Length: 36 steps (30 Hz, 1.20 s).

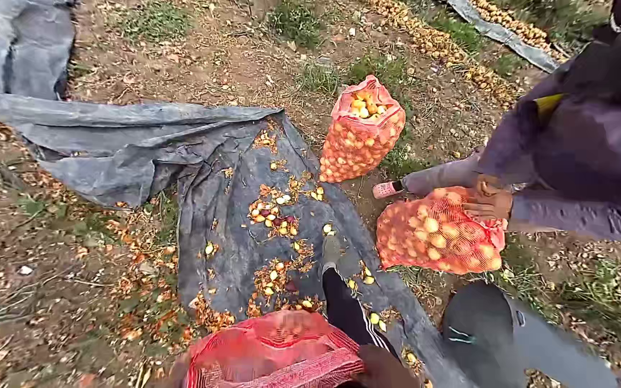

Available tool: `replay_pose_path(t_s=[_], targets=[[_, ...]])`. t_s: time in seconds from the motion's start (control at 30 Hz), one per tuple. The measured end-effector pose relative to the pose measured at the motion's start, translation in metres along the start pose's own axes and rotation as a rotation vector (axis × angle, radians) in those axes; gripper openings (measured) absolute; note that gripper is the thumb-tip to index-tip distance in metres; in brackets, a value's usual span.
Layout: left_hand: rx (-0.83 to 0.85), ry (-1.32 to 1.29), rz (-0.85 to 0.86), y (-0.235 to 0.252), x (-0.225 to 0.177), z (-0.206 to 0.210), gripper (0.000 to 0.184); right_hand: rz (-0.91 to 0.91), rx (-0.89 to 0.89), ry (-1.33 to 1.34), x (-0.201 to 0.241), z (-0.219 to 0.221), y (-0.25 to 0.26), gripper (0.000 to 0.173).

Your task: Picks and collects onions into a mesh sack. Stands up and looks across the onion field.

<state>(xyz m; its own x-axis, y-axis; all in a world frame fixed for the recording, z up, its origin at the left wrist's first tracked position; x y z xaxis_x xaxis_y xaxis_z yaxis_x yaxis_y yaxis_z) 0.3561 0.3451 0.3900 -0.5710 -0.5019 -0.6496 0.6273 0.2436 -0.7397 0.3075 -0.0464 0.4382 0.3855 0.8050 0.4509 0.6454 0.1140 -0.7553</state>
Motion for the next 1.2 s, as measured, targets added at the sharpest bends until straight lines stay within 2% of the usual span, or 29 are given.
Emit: replay_pose_path(t_s=[0.07,0.17,0.27,0.33,0.47,0.53,0.6,0.63,0.67,0.7,0.73,0.8,0.87,0.9,0.97,1.0,1.07,1.13,1.2], targets=[[-0.128,0.038,0.02,0.021,-0.024,0.037,0.039,-0.065,-0.054,0.034,-0.023,-0.02,0.052,0.038],[-0.212,0.017,0.017,0.062,-0.056,0.117,0.04,-0.174,-0.11,0.151,-0.042,-0.09,0.149,0.033],[-0.151,0.064,0.022,0.099,-0.074,0.21,0.042,-0.179,-0.094,0.308,-0.066,-0.155,0.236,0.033],[-0.084,0.089,0.031,0.128,-0.066,0.257,0.033,-0.151,-0.025,0.312,-0.084,-0.184,0.286,0.034],[-0.202,0.163,-0.056,0.22,-0.005,0.298,0.028,-0.134,0.217,-0.064,-0.15,-0.191,0.396,0.034],[-0.277,0.203,-0.139,0.277,0.044,0.296,0.03,-0.076,0.358,-0.265,-0.204,-0.177,0.453,0.035],[-0.319,0.205,-0.233,0.327,0.098,0.29,0.033,0.044,0.589,-0.403,-0.25,-0.162,0.501,0.041],[-0.324,0.192,-0.266,0.348,0.123,0.29,0.034,0.086,0.688,-0.441,-0.267,-0.155,0.526,0.037],[-0.321,0.189,-0.29,0.368,0.146,0.292,0.037,0.11,0.726,-0.469,-0.28,-0.149,0.552,0.03],[-0.317,0.201,-0.309,0.385,0.166,0.295,0.04,0.163,0.686,-0.468,-0.288,-0.147,0.58,0.028],[-0.313,0.225,-0.321,0.403,0.183,0.296,0.042,0.242,0.581,-0.439,-0.286,-0.146,0.608,0.03],[-0.281,0.274,-0.363,0.437,0.205,0.297,0.046,0.406,0.25,-0.374,-0.26,-0.143,0.666,0.032],[-0.299,0.276,-0.422,0.461,0.215,0.285,0.051,0.395,-0.033,-0.41,-0.217,-0.128,0.728,0.032],[-0.318,0.279,-0.457,0.47,0.217,0.28,0.05,0.316,-0.133,-0.418,-0.192,-0.118,0.76,0.03],[-0.287,0.359,-0.547,0.478,0.217,0.276,0.039,0.128,-0.217,-0.333,-0.143,-0.094,0.825,0.032],[-0.203,0.449,-0.611,0.478,0.218,0.277,0.033,0.025,-0.236,-0.289,-0.121,-0.082,0.858,0.036],[0.12,0.638,-0.723,0.471,0.218,0.286,0.034,-0.117,-0.285,-0.218,-0.075,-0.06,0.92,0.038],[0.401,0.704,-0.748,0.459,0.215,0.3,0.037,-0.141,-0.279,-0.295,-0.046,-0.04,0.963,0.042],[0.444,0.644,-0.754,0.454,0.211,0.304,0.038,-0.078,-0.226,-0.467,-0.035,-0.022,0.987,0.049]])
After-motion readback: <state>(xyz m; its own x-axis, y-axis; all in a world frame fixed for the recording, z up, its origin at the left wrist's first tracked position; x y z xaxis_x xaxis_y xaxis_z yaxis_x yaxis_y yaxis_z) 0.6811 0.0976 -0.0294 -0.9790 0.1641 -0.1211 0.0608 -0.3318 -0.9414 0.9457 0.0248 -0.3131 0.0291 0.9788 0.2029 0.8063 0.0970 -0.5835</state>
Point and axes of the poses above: each hand's wrist, its own y-axis towards the middle knuckle, its own z-axis out of the palm, x = y × z, the point moved 4 cm from there along y, towards the middle knuckle, and after that the axes turned 7 degrees about -x, right-handed, at the moved point
